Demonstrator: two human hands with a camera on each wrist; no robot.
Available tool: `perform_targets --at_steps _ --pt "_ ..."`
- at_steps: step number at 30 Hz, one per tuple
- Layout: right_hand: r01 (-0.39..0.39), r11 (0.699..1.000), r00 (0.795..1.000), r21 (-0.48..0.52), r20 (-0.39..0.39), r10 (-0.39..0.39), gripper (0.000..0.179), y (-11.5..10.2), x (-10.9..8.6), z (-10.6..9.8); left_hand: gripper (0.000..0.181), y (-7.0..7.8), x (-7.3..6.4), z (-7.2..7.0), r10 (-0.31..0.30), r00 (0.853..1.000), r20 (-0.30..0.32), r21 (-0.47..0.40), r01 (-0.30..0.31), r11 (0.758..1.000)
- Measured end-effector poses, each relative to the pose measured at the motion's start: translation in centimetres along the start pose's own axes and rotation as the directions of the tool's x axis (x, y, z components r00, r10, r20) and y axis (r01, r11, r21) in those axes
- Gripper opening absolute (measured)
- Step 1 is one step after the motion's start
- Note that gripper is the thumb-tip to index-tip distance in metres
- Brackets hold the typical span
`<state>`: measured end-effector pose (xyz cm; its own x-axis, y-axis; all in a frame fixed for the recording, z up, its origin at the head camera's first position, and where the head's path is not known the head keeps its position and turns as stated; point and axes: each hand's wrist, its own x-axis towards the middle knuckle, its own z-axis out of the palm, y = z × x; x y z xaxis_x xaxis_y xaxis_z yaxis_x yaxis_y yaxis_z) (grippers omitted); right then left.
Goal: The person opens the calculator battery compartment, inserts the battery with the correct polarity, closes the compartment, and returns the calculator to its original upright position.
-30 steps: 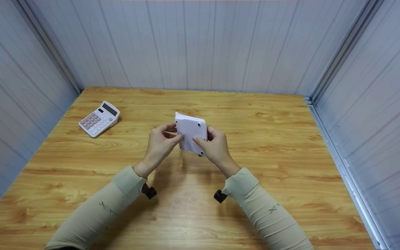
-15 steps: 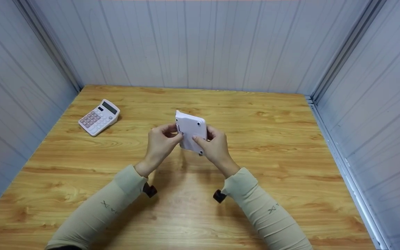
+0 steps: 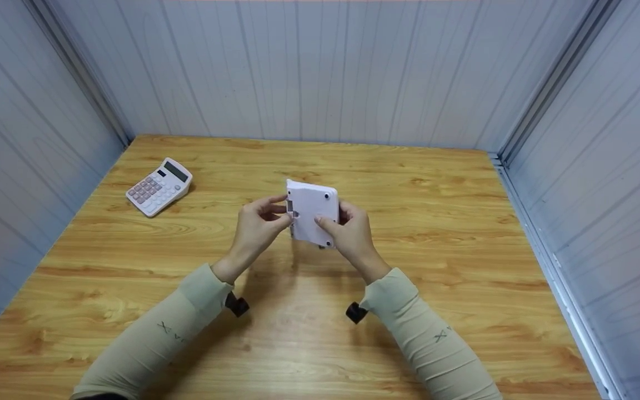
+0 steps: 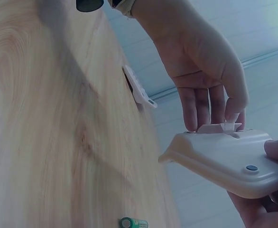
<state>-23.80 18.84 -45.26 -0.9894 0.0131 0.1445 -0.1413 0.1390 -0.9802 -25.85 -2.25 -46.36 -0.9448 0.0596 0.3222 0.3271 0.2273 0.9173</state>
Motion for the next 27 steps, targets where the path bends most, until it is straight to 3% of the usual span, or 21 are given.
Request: perform_targets --at_steps 10,20,27 --pt "-0.047 0.998 0.999 0.031 -0.008 0.047 0.039 0.44 0.1 -0.38 0.034 -0.1 -0.33 -0.11 0.068 0.998 0.012 0.086 -0.069 0.994" --pt "-0.108 0.993 0.994 0.046 -0.019 0.109 0.043 0.2 0.32 -0.52 0.032 -0.05 -0.39 -0.02 0.063 0.998 -0.027 0.009 -0.062 0.998" --pt "-0.144 0.985 0.989 0.098 -0.03 0.148 0.044 0.4 0.53 -0.92 0.033 -0.43 -0.14 -0.36 0.06 0.998 -0.023 0.019 -0.06 0.998"
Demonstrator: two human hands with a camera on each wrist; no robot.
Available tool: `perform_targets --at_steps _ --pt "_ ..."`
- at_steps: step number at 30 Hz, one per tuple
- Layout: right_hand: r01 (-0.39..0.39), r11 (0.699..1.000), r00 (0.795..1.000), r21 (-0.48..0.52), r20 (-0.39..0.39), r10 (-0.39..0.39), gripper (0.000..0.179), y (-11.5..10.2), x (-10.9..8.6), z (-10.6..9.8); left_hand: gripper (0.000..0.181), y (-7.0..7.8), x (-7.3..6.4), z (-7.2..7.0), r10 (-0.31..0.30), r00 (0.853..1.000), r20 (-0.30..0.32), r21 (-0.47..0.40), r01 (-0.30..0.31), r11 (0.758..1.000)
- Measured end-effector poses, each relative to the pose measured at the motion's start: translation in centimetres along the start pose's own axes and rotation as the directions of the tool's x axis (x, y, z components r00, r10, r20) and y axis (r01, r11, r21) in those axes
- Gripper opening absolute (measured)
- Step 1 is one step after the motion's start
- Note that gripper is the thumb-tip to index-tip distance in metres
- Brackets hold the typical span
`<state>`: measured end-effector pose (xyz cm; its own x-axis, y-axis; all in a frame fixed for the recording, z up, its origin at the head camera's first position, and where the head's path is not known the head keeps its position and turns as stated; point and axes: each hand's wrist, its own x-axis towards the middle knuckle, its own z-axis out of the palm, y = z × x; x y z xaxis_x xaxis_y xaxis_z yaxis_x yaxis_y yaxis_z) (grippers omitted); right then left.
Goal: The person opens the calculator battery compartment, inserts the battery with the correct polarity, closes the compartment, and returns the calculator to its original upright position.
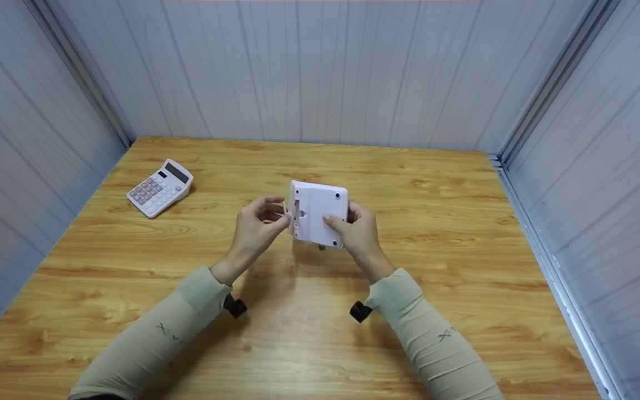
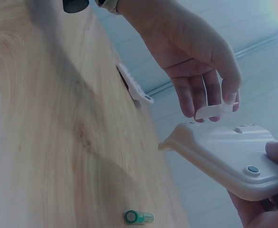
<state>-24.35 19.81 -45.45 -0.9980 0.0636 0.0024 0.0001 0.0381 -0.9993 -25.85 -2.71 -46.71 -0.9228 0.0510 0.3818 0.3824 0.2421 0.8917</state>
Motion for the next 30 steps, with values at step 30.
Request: perform_targets --at_steps 30 --pt "-0.056 0.993 0.998 0.101 -0.025 0.058 0.049 0.8 0.5 -3.0 0.04 -3.8 0.2 -4.0 -0.17 0.961 0.22 0.326 0.092 0.941"
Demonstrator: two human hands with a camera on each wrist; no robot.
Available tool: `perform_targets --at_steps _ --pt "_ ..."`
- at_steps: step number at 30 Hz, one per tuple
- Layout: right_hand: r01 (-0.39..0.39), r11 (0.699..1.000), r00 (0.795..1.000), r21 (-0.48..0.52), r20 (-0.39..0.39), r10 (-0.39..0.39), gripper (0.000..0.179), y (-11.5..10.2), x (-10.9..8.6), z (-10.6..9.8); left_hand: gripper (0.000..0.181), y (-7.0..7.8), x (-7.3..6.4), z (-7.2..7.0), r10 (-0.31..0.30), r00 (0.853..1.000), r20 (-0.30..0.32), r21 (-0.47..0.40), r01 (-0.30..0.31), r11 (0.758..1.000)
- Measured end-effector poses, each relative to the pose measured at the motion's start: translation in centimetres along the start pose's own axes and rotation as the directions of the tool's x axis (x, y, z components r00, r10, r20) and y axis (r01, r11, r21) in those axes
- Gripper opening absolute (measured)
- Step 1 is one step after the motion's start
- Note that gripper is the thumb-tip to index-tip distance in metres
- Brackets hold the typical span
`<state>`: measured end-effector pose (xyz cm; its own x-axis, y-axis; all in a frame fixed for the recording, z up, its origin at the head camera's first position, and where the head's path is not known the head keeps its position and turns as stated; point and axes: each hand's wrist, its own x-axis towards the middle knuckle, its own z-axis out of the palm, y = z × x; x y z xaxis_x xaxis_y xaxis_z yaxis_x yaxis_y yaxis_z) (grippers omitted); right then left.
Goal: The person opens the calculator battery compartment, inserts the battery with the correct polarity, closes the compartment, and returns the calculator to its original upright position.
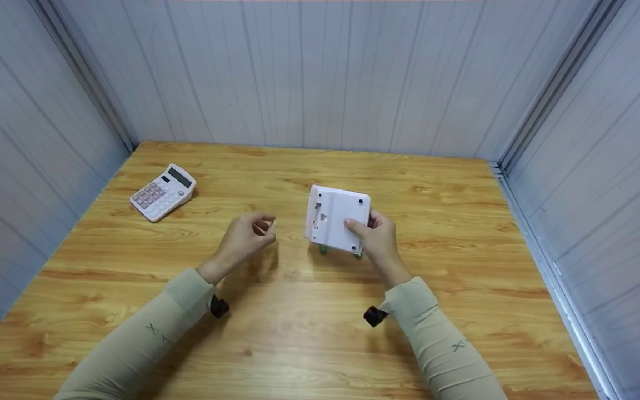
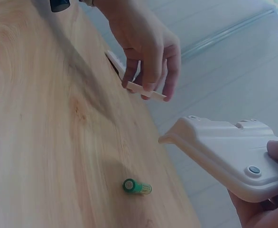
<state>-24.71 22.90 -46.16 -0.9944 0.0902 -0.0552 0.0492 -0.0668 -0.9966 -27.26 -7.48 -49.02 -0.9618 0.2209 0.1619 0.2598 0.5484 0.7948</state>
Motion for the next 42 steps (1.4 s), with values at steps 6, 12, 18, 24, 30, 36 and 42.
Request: perform_targets --at_steps 6,12,18,24,30,36,42 --pt "-0.013 1.0 1.0 0.0 -0.006 0.013 0.052 0.0 0.1 -0.7 0.039 -0.4 -0.2 -0.1 -0.039 0.995 0.093 0.126 0.027 0.992" --pt "-0.024 1.0 0.999 0.003 -0.023 0.024 0.054 0.0 0.4 -1.4 0.039 -0.5 -0.1 0.0 -0.046 0.988 0.145 0.245 0.009 0.97" --pt "-0.041 0.999 0.998 0.018 -0.044 0.042 0.056 -0.3 0.5 -2.1 0.034 -0.6 0.0 0.2 -0.06 0.982 0.18 0.346 -0.006 0.938" --pt "-0.057 0.998 0.997 -0.009 -0.051 0.057 0.058 -0.6 0.7 -2.8 0.028 -0.8 0.0 0.2 -0.075 0.977 0.201 0.414 -0.015 0.91" --pt "-0.031 0.999 0.998 -0.007 -0.055 0.031 0.055 -0.7 0.8 -3.4 0.018 -0.8 0.2 0.2 -0.088 0.97 0.226 0.439 -0.02 0.898" --pt "0.016 1.0 0.999 0.008 -0.049 -0.016 0.049 -0.6 0.9 -3.8 0.03 -0.7 0.3 0.1 -0.1 0.962 0.252 0.447 -0.024 0.894" --pt "0.016 1.0 0.999 0.006 -0.042 -0.016 0.049 -0.6 0.9 -4.2 0.027 -0.5 0.4 0.4 -0.11 0.965 0.237 0.454 -0.01 0.891"
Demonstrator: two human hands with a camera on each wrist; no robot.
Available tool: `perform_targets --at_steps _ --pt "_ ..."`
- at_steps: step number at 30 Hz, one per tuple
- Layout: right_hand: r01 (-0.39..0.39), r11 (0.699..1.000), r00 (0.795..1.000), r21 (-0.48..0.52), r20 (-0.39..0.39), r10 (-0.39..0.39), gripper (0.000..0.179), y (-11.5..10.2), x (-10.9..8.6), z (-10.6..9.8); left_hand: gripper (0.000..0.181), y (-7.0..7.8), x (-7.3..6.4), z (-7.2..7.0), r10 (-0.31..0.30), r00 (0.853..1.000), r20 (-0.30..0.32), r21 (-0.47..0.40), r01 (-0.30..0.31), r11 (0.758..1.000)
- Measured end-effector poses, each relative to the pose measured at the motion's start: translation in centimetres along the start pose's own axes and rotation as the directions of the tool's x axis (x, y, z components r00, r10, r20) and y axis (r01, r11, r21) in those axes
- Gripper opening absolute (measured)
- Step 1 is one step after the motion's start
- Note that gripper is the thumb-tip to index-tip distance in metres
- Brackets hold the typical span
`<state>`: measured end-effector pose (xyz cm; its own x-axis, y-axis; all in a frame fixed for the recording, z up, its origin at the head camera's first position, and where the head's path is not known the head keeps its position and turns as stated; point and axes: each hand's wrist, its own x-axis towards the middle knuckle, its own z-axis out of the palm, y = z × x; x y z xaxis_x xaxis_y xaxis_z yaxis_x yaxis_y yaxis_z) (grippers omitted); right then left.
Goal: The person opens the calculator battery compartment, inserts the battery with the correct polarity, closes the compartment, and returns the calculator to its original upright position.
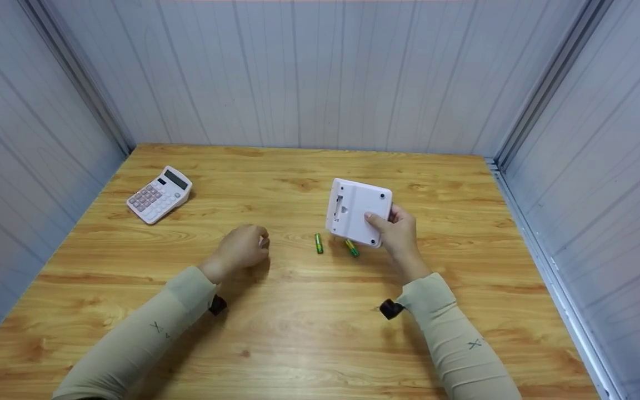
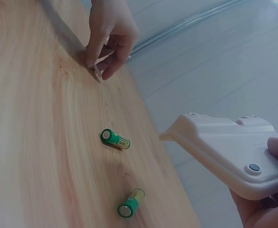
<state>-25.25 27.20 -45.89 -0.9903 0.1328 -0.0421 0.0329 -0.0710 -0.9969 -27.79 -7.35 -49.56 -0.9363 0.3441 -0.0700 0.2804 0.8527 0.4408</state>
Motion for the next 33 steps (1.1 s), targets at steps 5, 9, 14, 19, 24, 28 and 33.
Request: perform_targets --at_steps 5,9,14,19,24,28,33 --pt "-0.004 1.0 1.0 0.012 -0.008 0.004 0.048 -0.2 -0.1 -0.1 0.009 0.8 0.2 0.2 -0.035 0.999 -0.035 0.003 0.036 0.999" --pt "-0.004 1.0 1.0 0.008 -0.018 0.004 0.045 -0.4 -0.2 -0.3 0.033 1.6 0.8 0.1 -0.05 0.998 -0.048 -0.022 0.049 0.999" --pt "-0.002 1.0 1.0 0.031 -0.027 0.002 0.041 -0.4 -0.1 -0.5 0.053 2.9 1.7 -0.2 -0.04 0.998 -0.045 -0.105 0.035 0.994" --pt "0.005 0.999 1.0 0.048 -0.031 -0.004 0.043 -0.5 -0.2 -0.7 0.059 4.1 2.4 -0.3 -0.015 1.0 -0.017 -0.199 0.012 0.98" --pt "0.001 0.998 1.0 0.066 -0.03 0.001 0.04 -0.6 -0.2 -1.1 0.063 5.2 2.8 0.2 -0.031 0.999 -0.015 -0.243 0.027 0.97" --pt "-0.008 0.998 1.0 0.062 -0.029 0.01 0.043 -0.8 -0.2 -1.3 0.059 5.9 3.3 0.7 -0.048 0.998 -0.028 -0.256 0.04 0.966" --pt "-0.006 0.999 1.0 0.05 -0.017 0.007 0.049 -1.0 -0.2 -1.4 0.056 6.5 3.9 1.1 -0.049 0.999 -0.01 -0.243 0.045 0.969"
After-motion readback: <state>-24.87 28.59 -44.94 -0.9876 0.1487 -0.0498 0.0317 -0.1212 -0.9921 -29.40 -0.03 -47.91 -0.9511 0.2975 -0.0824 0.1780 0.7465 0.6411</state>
